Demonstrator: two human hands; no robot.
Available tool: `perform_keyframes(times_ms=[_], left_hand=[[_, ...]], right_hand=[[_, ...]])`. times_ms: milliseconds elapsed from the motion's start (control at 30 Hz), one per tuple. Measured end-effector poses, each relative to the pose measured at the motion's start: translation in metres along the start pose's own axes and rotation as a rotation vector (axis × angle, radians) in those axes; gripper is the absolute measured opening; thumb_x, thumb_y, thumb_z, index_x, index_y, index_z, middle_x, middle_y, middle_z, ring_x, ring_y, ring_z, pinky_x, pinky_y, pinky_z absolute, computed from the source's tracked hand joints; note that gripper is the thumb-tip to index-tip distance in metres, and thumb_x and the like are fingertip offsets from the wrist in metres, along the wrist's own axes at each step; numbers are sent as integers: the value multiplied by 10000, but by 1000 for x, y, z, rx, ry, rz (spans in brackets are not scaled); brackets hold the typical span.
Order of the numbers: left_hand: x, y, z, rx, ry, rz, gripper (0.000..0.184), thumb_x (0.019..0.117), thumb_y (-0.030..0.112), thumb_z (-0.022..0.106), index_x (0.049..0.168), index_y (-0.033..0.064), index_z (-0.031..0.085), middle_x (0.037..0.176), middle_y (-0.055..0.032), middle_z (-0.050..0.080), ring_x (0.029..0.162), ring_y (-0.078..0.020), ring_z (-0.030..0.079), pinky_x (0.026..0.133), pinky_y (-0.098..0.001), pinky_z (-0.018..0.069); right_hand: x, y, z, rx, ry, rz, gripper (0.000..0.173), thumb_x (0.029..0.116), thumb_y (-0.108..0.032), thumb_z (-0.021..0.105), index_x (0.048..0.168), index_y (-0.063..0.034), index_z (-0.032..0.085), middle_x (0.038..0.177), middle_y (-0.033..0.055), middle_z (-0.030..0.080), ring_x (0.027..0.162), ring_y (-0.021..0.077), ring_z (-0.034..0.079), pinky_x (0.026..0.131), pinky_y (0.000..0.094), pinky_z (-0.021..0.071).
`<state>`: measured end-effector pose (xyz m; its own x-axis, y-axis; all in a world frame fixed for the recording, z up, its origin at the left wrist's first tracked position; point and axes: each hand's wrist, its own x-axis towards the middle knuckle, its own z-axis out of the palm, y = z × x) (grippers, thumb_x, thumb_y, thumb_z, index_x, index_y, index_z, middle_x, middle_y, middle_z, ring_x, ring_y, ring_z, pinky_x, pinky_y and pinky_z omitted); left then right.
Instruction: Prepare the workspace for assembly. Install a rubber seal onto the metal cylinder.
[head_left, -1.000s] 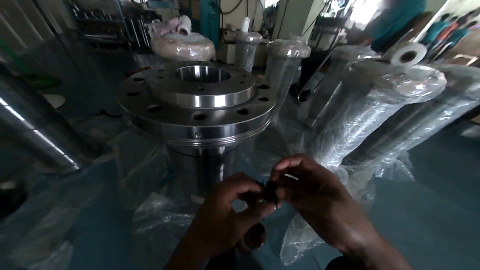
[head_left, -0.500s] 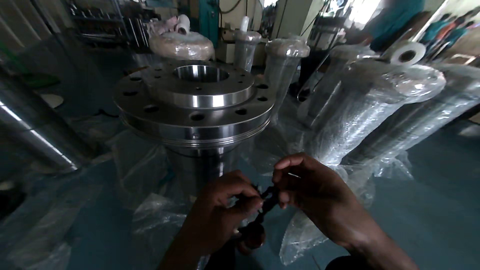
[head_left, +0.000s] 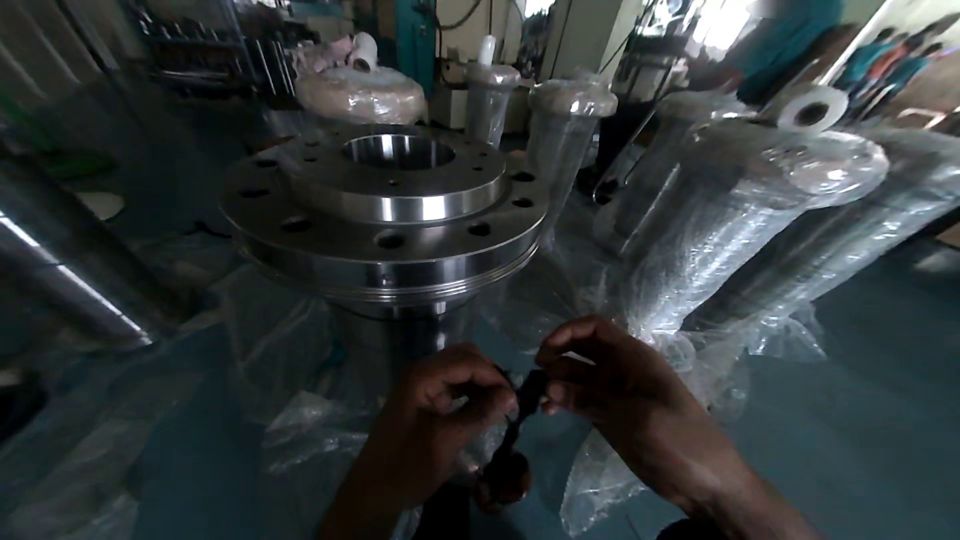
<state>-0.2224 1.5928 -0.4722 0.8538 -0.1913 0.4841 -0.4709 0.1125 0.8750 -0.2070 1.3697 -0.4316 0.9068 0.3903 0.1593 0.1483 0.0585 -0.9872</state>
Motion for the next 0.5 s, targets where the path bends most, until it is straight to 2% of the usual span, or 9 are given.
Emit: perform_keyframes(times_ms=[67,133,200,300,367,500], left_hand=[[1,-2,-1,-6,43,7,96,954,197,693,920,132,755,909,33,686,809,-39,657,737,-186,579],[2,-3,-1,-8,66,11,97,947,187,699,916,122,762,909,16,689,807,-55,665,736,-197,588],[2,-2,0,-6,83,4,94,942,177,702,906,115,764,907,6,695,796,-63,669,725,-202,590],[2,0,3,7,84,-17,93,935,171,699,896,112,760,888,11,684,788,-59,656,716,-194,579],[1,-1,4,16,74,-19,99,943,176,696,894,110,751,877,16,680,779,-53,654,708,-192,580],[1,0,0,29,112,1,84,943,217,698,893,162,738,875,48,674,761,-31,637,694,-173,563]], right_hand=[[0,2,5,16,52,78,159,937,-31,654,1091,-65,631,953,101,713,812,165,716,783,301,615],[0,3,6,13,80,116,59,973,-93,625,988,-49,663,875,82,695,767,143,690,751,278,599],[0,4,6,-11,37,84,139,989,-167,626,936,-61,699,839,55,691,754,118,671,732,261,582],[-3,6,10,-173,-36,-43,149,963,-249,699,997,-106,725,887,3,707,802,86,675,746,238,585],[-4,7,14,-237,-26,-93,104,948,-204,714,984,-106,717,892,2,704,796,79,671,733,227,584],[-5,4,8,-153,2,-84,66,953,-128,672,927,-103,727,841,11,685,778,77,653,737,217,565]])
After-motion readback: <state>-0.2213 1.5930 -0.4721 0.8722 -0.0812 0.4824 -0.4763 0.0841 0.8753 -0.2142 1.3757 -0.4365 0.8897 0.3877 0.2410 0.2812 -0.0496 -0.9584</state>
